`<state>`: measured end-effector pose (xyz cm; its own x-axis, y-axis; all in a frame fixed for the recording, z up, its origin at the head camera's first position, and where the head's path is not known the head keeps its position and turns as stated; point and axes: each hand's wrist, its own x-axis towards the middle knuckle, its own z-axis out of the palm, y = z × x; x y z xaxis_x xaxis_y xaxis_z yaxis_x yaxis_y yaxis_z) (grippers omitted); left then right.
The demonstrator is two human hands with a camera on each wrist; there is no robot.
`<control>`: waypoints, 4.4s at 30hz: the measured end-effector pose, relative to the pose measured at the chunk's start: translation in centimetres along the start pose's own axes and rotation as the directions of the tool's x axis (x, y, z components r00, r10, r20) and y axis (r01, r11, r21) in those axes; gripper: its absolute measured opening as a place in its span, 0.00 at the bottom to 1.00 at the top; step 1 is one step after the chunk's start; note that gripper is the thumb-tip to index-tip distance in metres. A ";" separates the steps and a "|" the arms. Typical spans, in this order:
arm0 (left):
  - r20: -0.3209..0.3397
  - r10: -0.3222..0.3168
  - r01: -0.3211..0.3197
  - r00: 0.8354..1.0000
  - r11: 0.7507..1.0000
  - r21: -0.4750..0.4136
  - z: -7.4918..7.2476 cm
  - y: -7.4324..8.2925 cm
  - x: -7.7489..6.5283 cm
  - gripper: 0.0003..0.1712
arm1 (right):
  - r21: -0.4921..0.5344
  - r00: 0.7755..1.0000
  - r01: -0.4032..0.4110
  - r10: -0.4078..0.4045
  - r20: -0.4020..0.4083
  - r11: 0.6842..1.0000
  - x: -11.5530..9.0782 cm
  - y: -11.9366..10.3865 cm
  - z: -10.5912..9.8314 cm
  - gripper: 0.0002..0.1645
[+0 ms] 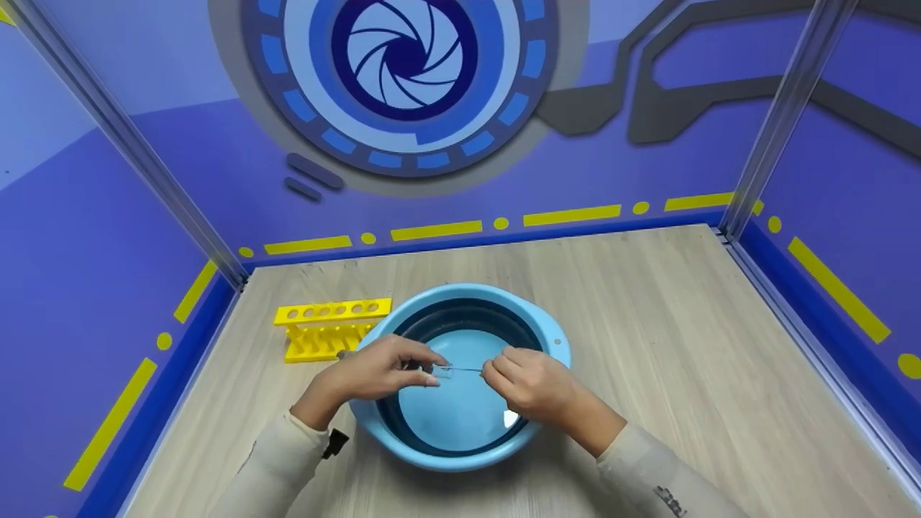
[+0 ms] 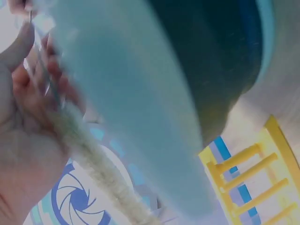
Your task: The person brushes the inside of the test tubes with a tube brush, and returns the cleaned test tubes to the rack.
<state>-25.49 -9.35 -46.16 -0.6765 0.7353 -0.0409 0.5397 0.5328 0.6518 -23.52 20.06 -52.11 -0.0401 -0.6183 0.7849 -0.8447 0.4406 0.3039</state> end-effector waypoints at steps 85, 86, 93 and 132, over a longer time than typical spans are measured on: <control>-0.250 0.452 -0.096 0.856 0.615 0.783 2.2 -0.9 1.0 0.16 | 0.405 0.198 -0.823 0.467 0.862 -0.398 2.9 -3.7 -2.4 0.18; -0.260 0.457 -0.074 0.850 0.594 0.801 2.4 -1.0 1.0 0.16 | 0.384 0.178 -0.804 0.432 0.884 -0.455 3.1 -3.6 -2.5 0.18; -0.256 0.384 -0.096 0.887 0.697 0.711 2.1 -0.8 0.8 0.19 | 0.439 0.487 -0.864 0.634 0.601 0.248 3.0 -4.2 -2.0 0.14; -0.077 0.039 -0.020 0.996 0.973 0.228 -0.6 -1.4 -0.9 0.26 | -0.018 0.998 -0.063 0.063 0.007 0.998 -0.9 -0.9 -2.9 0.21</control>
<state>-25.92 -11.01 -46.53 -0.6917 0.7209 0.0432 0.6533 0.5992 0.4629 -21.22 22.08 -51.51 -0.0969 -0.5938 0.7988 -0.8307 0.4903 0.2637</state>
